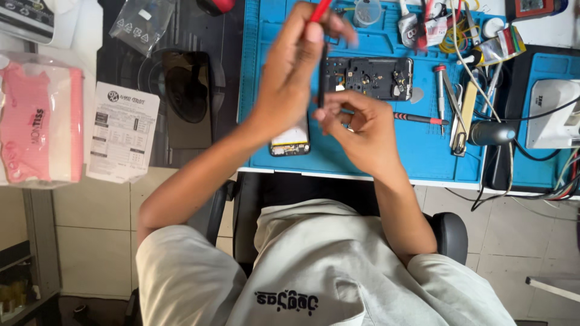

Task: The person removes a battery from a disassembled smartphone, tests it with a multimeter, and then places it into a battery testing device. The person handles the phone chassis, battery, and testing equipment throughout the clip.

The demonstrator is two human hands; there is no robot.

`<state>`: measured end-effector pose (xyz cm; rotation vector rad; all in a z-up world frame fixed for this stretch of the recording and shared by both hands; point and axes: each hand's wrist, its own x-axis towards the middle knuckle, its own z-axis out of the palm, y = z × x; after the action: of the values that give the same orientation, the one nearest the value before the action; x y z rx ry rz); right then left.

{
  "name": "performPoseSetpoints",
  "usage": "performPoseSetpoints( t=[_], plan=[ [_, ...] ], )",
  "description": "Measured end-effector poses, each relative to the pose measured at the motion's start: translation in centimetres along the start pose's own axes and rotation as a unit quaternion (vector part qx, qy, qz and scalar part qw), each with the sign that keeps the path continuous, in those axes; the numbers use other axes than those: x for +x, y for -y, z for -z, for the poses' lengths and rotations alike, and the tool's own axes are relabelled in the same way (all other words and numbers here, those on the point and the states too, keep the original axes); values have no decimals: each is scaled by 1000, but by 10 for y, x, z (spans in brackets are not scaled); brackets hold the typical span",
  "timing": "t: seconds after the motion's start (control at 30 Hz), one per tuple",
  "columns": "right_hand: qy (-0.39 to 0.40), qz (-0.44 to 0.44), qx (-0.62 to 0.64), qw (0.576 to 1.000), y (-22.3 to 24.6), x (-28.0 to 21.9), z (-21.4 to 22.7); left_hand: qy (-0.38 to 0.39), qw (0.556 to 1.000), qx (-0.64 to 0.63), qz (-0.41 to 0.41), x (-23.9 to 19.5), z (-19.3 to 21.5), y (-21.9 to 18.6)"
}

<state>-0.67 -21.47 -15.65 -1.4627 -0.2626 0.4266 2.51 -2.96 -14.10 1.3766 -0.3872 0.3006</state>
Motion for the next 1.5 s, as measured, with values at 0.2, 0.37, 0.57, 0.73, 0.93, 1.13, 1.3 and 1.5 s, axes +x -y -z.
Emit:
performPoseSetpoints(
  t=[0.2, 0.37, 0.57, 0.73, 0.93, 1.13, 1.3, 1.5],
  plan=[
    [-110, 29, 64, 991, -12, 8, -3, 67, 982, 132, 116, -4, 62, 30],
    [-201, -5, 47, 979, -38, 16, -18, 122, 966, 141, 182, -11, 65, 37],
    [-235, 52, -29, 970, -43, 25, -36, 35, 978, 148, 145, -1, 59, 27],
    [-222, 69, -122, 965, -42, 18, -43, 25, 962, 162, 218, -4, 61, 37],
    [-227, 63, -186, 954, -43, 19, -43, 43, 960, 94, 259, -13, 52, 43],
    [-209, 37, -101, 972, -43, 20, -43, 55, 939, 169, 293, -12, 50, 46],
    [-209, 14, -76, 975, -41, 19, -41, 68, 937, 178, 292, -8, 49, 48],
    [-205, 18, -98, 974, -39, 19, -40, 81, 938, 198, 273, -10, 51, 48]
  ],
)
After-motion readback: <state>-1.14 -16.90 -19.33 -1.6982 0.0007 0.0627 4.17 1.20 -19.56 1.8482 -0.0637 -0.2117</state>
